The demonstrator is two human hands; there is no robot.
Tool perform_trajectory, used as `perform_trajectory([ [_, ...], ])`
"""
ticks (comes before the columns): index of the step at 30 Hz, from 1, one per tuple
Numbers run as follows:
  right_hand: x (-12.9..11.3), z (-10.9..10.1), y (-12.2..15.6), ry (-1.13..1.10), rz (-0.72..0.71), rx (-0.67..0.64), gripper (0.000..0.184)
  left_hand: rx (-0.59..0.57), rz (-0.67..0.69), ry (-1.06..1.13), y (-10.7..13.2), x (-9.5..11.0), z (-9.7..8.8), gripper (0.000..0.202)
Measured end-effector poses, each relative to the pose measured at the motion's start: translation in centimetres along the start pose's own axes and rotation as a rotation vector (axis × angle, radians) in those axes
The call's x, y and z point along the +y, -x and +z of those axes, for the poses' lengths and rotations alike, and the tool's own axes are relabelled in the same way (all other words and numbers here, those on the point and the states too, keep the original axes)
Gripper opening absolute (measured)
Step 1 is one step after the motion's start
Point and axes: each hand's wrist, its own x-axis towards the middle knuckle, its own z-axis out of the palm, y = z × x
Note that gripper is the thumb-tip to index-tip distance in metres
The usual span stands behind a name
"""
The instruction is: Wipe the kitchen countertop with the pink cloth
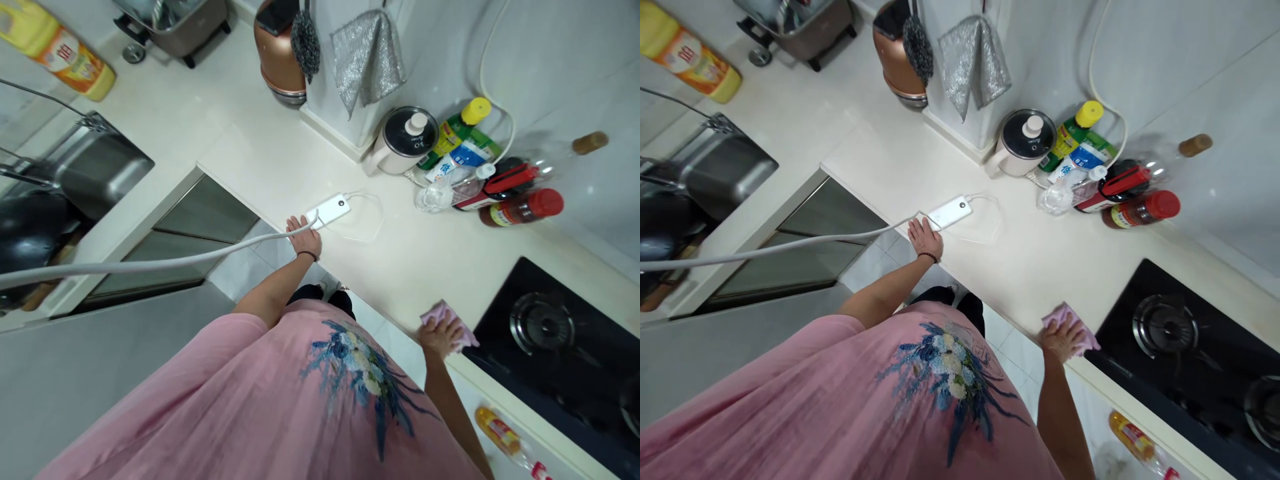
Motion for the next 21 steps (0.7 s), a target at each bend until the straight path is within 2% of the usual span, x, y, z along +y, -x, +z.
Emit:
perform_trajectory([
  [2,1.1,-0.3,-0.3,-0.029,0.109,0.055,0.073,-0.006,-0.005,0.002,0.0,0.0,0.0,0.075],
  [3,0.7,-0.2,-0.4,-0.038,0.159,0.077,0.073,-0.013,-0.009,0.003,0.0,0.1,-0.1,0.075],
  [4,-0.3,0.0,-0.4,-0.039,0.199,0.092,0.073,-0.022,-0.013,0.005,0.0,0.1,-0.1,0.076],
  [6,-3.8,0.6,0.0,-0.023,0.205,0.104,0.073,-0.039,-0.020,0.010,0.0,0.2,-0.3,0.077],
  [7,-6.1,1.0,0.4,-0.011,0.161,0.098,0.072,-0.044,-0.021,0.013,0.0,0.2,-0.4,0.077],
  [9,-11.2,1.8,1.7,0.015,-0.021,0.067,0.071,-0.043,-0.020,0.017,0.1,0.3,-0.5,0.077],
  [12,-18.5,2.7,4.1,0.041,-0.300,-0.090,0.071,-0.030,-0.019,0.010,0.2,0.3,-0.5,0.077],
  [15,-23.2,3.1,6.1,0.024,-0.560,-0.208,0.070,-0.024,-0.019,-0.004,0.1,0.2,-0.4,0.076],
  [18,-23.9,2.9,6.5,0.026,-0.699,-0.239,0.066,-0.030,-0.017,-0.012,0.1,0.2,-0.5,0.077],
  [21,-20.3,2.3,5.3,0.061,-0.683,-0.235,0.062,-0.030,-0.018,-0.019,0.1,0.2,-0.5,0.076],
])
